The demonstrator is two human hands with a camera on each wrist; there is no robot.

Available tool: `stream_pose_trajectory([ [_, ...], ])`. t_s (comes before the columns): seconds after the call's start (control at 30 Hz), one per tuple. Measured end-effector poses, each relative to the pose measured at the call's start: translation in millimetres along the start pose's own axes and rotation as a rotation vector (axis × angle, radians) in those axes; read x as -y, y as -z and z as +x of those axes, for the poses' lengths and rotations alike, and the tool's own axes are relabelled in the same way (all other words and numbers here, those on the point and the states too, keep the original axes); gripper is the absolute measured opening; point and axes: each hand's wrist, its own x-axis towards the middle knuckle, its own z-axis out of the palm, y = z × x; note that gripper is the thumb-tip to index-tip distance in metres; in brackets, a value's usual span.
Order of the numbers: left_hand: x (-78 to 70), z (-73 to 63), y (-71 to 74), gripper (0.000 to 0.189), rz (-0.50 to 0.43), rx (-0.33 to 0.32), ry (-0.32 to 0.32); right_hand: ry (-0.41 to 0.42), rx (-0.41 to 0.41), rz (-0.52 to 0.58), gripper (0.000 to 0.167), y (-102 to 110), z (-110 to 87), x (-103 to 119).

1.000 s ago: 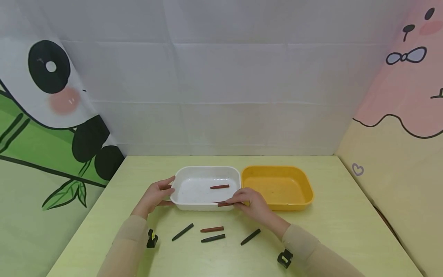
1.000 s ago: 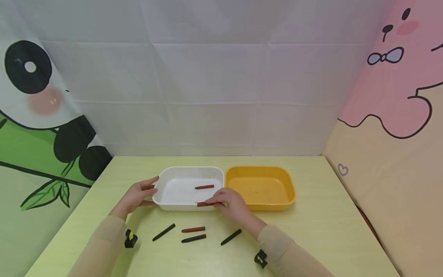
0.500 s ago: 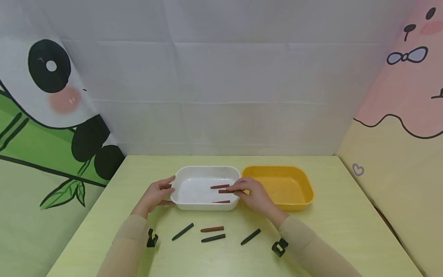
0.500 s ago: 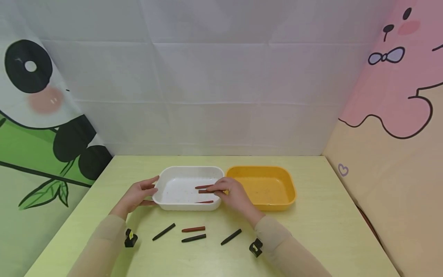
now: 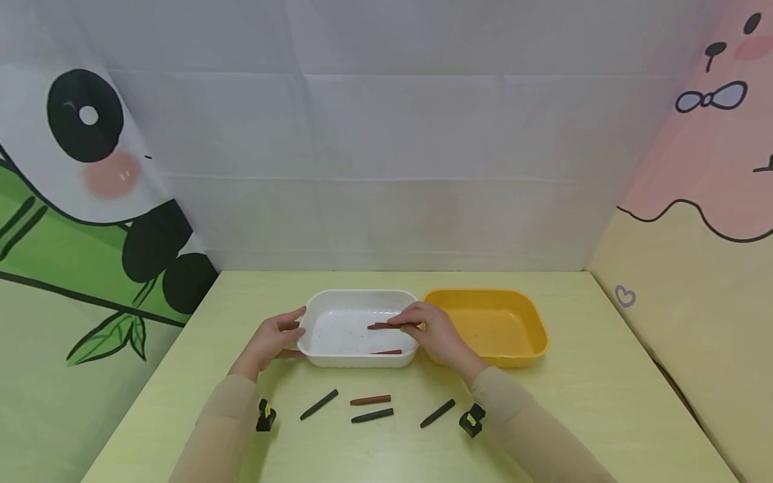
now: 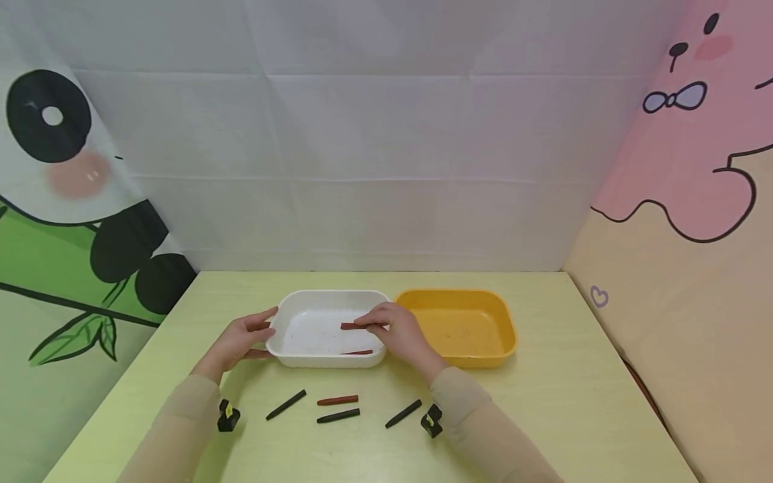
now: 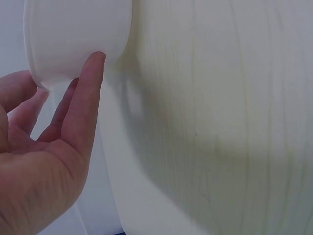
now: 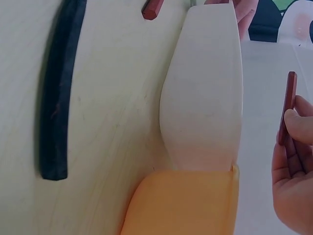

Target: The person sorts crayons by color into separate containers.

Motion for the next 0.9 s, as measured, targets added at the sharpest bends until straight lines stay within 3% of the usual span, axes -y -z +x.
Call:
stream_pose_trajectory([
  [0.27, -1.1, 1.5, 0.0, 0.057, -0.008, -0.001, 0.0, -0.032, 0.003, -0.087, 0.024, -4.6, 16.2, -1.4],
  [0.5, -0.7, 1.0, 0.2, 0.057, 0.005, -0.004, 0.014, -0.035, 0.006, -0.086, 0.024, -7.8, 26.2, -7.0],
  [0.73, 1.5, 1.8, 2.1, 0.057, 0.013, -0.009, 0.012, -0.12, 0.039, -0.057, 0.024, -12.8, 33.3, -13.1],
  [0.9, 3.3, 2.8, 2.1, 0.058, 0.007, -0.004, 0.009, -0.124, 0.058, -0.097, 0.023, -15.1, 37.8, -14.0],
])
